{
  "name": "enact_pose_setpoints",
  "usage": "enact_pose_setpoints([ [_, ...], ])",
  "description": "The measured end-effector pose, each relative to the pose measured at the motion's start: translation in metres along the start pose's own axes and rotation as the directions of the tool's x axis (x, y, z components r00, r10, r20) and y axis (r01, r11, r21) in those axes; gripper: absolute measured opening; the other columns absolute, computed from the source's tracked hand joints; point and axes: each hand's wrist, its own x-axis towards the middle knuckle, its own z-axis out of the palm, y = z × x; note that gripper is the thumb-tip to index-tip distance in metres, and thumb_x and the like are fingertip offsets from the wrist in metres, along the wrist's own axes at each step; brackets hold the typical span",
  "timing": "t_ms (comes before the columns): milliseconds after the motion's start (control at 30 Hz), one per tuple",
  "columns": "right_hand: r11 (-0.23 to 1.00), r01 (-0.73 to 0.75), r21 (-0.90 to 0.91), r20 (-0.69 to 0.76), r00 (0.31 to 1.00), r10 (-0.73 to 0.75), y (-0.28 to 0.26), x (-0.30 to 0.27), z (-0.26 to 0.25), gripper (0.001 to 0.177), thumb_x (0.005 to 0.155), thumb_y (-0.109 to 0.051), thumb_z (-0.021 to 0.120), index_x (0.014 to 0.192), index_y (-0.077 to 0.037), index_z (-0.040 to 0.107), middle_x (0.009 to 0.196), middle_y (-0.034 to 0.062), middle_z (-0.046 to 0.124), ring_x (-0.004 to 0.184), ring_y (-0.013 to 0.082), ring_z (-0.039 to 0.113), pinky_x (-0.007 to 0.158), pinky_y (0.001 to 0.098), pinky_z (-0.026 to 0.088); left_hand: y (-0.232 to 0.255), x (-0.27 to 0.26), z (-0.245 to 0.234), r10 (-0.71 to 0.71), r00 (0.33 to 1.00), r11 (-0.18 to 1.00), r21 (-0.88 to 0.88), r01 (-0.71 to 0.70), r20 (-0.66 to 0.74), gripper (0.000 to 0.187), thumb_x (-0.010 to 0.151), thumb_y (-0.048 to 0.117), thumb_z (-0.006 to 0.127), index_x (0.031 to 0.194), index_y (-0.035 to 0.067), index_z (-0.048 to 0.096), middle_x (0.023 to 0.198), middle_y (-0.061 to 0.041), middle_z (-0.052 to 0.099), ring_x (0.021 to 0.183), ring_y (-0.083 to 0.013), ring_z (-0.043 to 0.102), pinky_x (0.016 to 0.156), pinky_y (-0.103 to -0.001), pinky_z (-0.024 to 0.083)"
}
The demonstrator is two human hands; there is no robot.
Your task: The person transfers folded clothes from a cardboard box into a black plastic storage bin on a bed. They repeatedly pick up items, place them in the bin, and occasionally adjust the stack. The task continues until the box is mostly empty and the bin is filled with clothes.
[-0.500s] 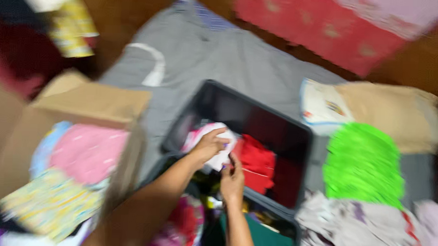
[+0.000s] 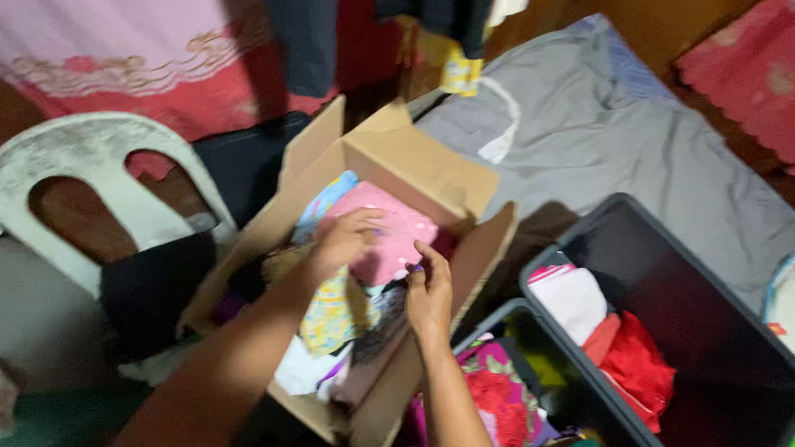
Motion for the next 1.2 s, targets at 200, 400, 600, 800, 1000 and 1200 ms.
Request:
enact_pose_setpoints([
  [200, 0.968, -0.057, -0.244, 0.16, 0.982, 0.098, 0.13, 0.009, 0.04, 0.055, 0.083, 0.006, 0.056, 0.138, 0.0, 0.057, 0.125, 0.0166, 0.067, 0.114, 0.0258, 0.065, 0.102, 0.0353, 0.05, -0.05, -0.048, -0.11, -0.379, 0.781, 0.462, 0.63, 0.624, -0.496, 0.052, 0.092, 0.029, 0.065, 0.141, 0.013, 0.064, 0.141, -0.016, 0.063, 0.132, -0.0344, 0.059, 0.109, -0.047, 0.047],
  [400, 0.883, -0.461, -0.084, 0.073, 0.881, 0.467, 0.198, -0.022, 0.005, 0.059, 0.084, 0.007, 0.049, 0.142, -0.003, 0.051, 0.128, 0.0108, 0.065, 0.107, 0.0201, 0.063, 0.088, 0.0326, 0.05, -0.031, -0.079, -0.084, -0.447, 0.538, 0.121, 0.547, 0.828, -0.715, 0.112, 0.064, 0.053, 0.094, 0.152, 0.009, 0.039, 0.156, -0.012, 0.042, 0.143, -0.0347, 0.038, 0.113, -0.053, 0.034],
  [600, 0.867, -0.474, -0.153, 0.096, 0.866, 0.49, 0.161, -0.036, 0.014, 0.04, 0.097, -0.01, 0.054, 0.137, -0.005, 0.06, 0.116, 0.0122, 0.07, 0.098, 0.0188, 0.064, 0.082, 0.0296, 0.053, -0.053, -0.069, -0.087, -0.453, 0.555, 0.173, 0.542, 0.823, -0.697, 0.094, 0.06, 0.043, 0.098, 0.136, 0.006, 0.057, 0.141, -0.016, 0.055, 0.128, -0.0326, 0.055, 0.103, -0.044, 0.048],
  [800, 0.556, -0.819, 0.143, 0.363, 0.566, 0.74, 0.062, -0.032, 0.031, 0.047, 0.095, -0.039, 0.06, 0.131, -0.008, 0.06, 0.122, 0.0127, 0.069, 0.099, 0.0297, 0.069, 0.086, 0.0466, 0.059, -0.045, -0.059, -0.071, -0.595, 0.688, 0.784, -0.112, 0.61, -0.415, 0.048, 0.061, -0.003, 0.084, 0.109, -0.002, 0.074, 0.1, -0.017, 0.078, 0.087, -0.0307, 0.076, 0.072, -0.04, 0.062],
  [1000, 0.459, -0.686, 0.565, 0.475, 0.725, 0.498, -0.011, -0.011, 0.03, 0.054, 0.09, -0.04, 0.065, 0.131, -0.005, 0.061, 0.129, 0.0116, 0.068, 0.11, 0.0251, 0.07, 0.094, 0.0423, 0.058, 0.061, -0.102, 0.053, 0.025, 0.962, 0.953, 0.296, 0.059, -0.272, 0.053, 0.062, 0.002, 0.082, 0.113, 0.007, 0.069, 0.096, -0.008, 0.077, 0.086, -0.0193, 0.075, 0.074, -0.034, 0.061],
  [1200, 0.664, -0.345, 0.663, 0.176, 0.934, 0.31, -0.052, 0.0, -0.01, 0.043, 0.085, -0.007, 0.069, 0.128, -0.001, 0.061, 0.115, 0.0129, 0.071, 0.102, 0.0261, 0.07, 0.09, 0.0424, 0.056, 0.141, -0.12, 0.105, 0.516, 0.852, 0.706, 0.523, -0.478, 0.082, 0.043, 0.081, 0.009, 0.076, 0.124, 0.004, 0.069, 0.117, -0.015, 0.074, 0.103, -0.0287, 0.068, 0.091, -0.04, 0.054],
])
